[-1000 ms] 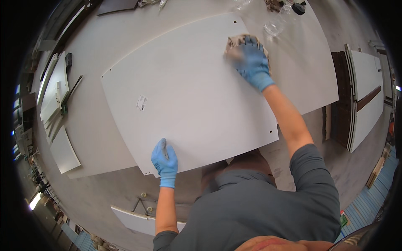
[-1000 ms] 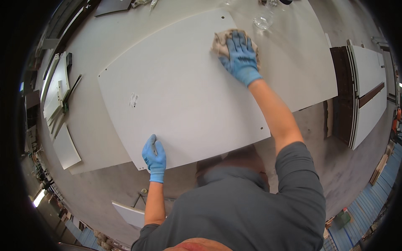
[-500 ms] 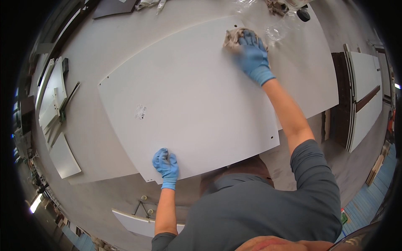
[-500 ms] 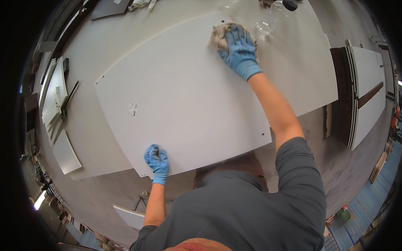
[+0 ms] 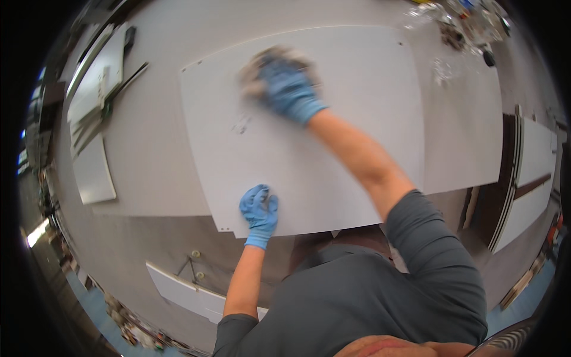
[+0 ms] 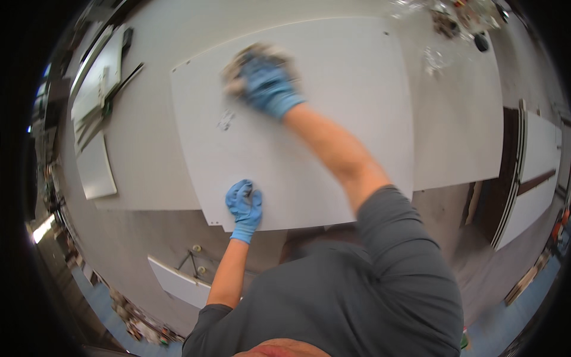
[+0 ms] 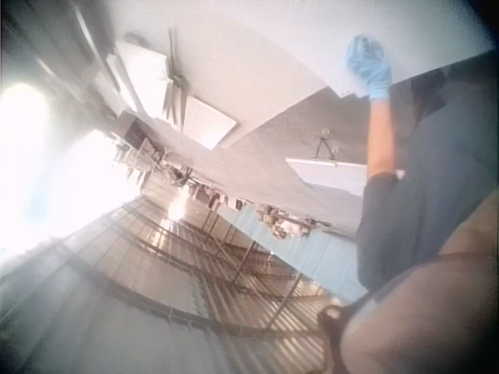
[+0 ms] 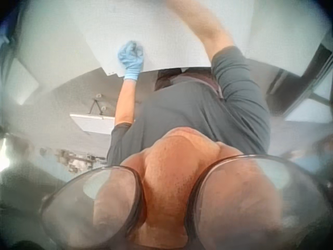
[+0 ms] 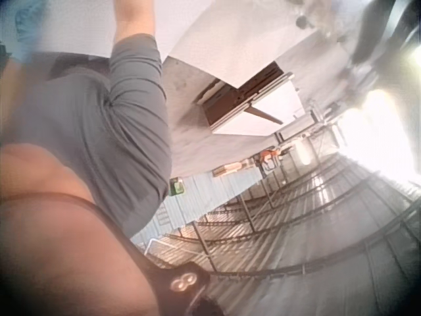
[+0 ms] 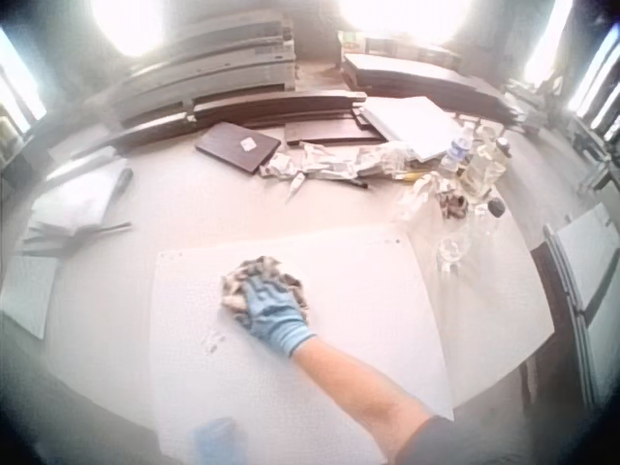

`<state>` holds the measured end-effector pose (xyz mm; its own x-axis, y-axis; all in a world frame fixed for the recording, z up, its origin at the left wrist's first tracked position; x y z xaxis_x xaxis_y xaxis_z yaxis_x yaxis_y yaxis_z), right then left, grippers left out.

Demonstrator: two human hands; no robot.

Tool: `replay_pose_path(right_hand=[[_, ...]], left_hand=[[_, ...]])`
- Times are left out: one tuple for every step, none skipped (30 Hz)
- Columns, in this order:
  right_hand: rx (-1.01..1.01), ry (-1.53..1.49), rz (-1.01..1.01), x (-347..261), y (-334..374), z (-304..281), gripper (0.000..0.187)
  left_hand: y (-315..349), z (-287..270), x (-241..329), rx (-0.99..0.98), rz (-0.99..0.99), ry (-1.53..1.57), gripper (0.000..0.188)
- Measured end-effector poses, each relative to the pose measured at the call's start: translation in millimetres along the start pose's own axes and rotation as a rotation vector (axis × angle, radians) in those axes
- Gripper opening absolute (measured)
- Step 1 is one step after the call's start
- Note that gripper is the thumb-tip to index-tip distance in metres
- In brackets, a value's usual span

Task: The person applies adhesive from a tube into pre-drilled holes on a white panel, then wipes the surface with a cloth. They flip the panel, wipe the other side, and place it on a stack of similar panels.

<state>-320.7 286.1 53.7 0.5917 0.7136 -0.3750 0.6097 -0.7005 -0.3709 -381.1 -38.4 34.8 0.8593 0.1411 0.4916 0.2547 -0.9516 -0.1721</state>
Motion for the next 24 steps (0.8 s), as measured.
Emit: replay_pose_path(right_hand=[[0.069,-0.135,0.043,44.2,7.1,-24.6,0.037],[0.113,-0.046,0.253,103.6,13.3,-44.4,0.037],[0.273,0.247,0.140,127.5,23.2,-83.9,0.044],[0.274,0.186,0.354,178.9,38.4,-103.0,0.060],[0.401,0.449,0.625,206.0,57.2,-118.9,0.072],[0.425,0.582,0.538,198.9,47.0,-111.7,0.072],[0.462,0.706,0.535,186.0,38.6,-102.9,0.072],[0.472,0.825,0.562,166.7,28.5,-91.8,0.071],[0.413,0.429,0.438,146.2,6.2,-64.0,0.067],[0.268,0.527,0.283,104.7,-30.1,-29.5,0.059],[0.292,0.478,0.279,64.3,-56.3,-3.3,0.049],[0.261,0.408,0.154,15.3,-84.8,23.3,0.045],[0.190,0.358,0.086,-31.3,-99.7,51.3,0.046],[0.022,0.177,0.060,-71.4,-114.0,87.0,0.055],[0.064,0.101,0.002,-121.1,-122.1,102.1,0.050],[0.320,0.165,-0.382,-186.0,-97.0,83.2,0.043],[0.018,-0.125,-0.130,-200.5,-109.8,121.7,0.043],[-0.005,-0.171,-0.246,-241.7,-79.4,122.9,0.045],[-0.075,-0.251,-0.272,-270.2,-43.9,123.7,0.045],[-0.049,-0.318,-0.363,-302.3,2.1,109.2,0.046],[-0.152,-0.324,-0.391,-331.2,46.6,106.7,0.046],[-0.577,-0.386,-0.472,-369.4,102.5,132.1,0.049],[-0.542,-0.555,-0.588,-399.5,148.8,103.2,0.049],[-0.784,-0.739,-0.577,-423.4,193.3,102.8,0.045]], left_hand=[[-0.6,-4.3,1.5,0.030,0.024,-0.046,0.031],[-1.6,-5.5,2.1,0.036,0.037,-0.058,0.030],[-1.8,-7.2,0.7,0.038,0.022,-0.049,0.030],[-2.4,-10.1,0.0,0.049,0.015,-0.027,0.030],[-3.9,-10.7,-1.4,0.037,0.002,-0.037,0.029],[-4.2,-12.7,-1.7,0.032,-0.003,-0.033,0.029],[-5.3,-15.3,-2.5,0.037,-0.008,-0.018,0.029],[-5.5,-15.5,-3.9,0.021,-0.023,-0.038,0.028],[-6.0,-17.0,-4.9,0.020,-0.021,-0.024,0.028],[-6.1,-16.9,-6.4,0.013,-0.031,-0.004,0.029],[-6.2,-16.6,-9.1,-0.001,-0.043,0.017,0.029],[-7.4,-19.4,-10.2,0.025,-0.039,0.041,0.031],[-8.4,-19.6,-11.0,0.022,-0.037,0.062,0.031],[-9.7,-21.2,-12.3,0.022,-0.041,0.091,0.031],[-10.3,-27.5,-13.0,0.047,-0.039,0.131,0.031],[-9.5,-29.6,-13.4,-0.004,-0.049,0.120,0.028],[-8.3,-43.5,-18.2,0.044,-0.085,0.231,0.028],[-6.8,-59.5,-23.6,0.092,-0.119,0.342,0.027],[-4.9,-79.5,-27.8,0.160,-0.131,0.461,0.027],[9.2,-110.7,-34.8,0.218,-0.209,0.336,0.026],[22.3,-147.5,-41.9,0.343,-0.246,0.338,0.024],[36.7,-181.9,-54.0,0.458,-0.323,0.338,0.022],[47.6,-211.5,-61.1,0.486,-0.352,0.286,0.020],[60.1,-235.6,-67.6,0.622,-0.392,0.341,0.022]])
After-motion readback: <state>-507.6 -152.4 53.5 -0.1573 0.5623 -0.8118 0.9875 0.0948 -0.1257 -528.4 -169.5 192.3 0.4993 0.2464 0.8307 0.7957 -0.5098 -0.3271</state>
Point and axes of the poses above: each hand's wrist, its own y-axis away from the middle knuckle, its own z-axis out of the palm, x = y × z, the point moved 10 cm from there along -y, towards the middle knuckle, and after that the axes turned 7 degrees about -y, right-handed, at the moved point
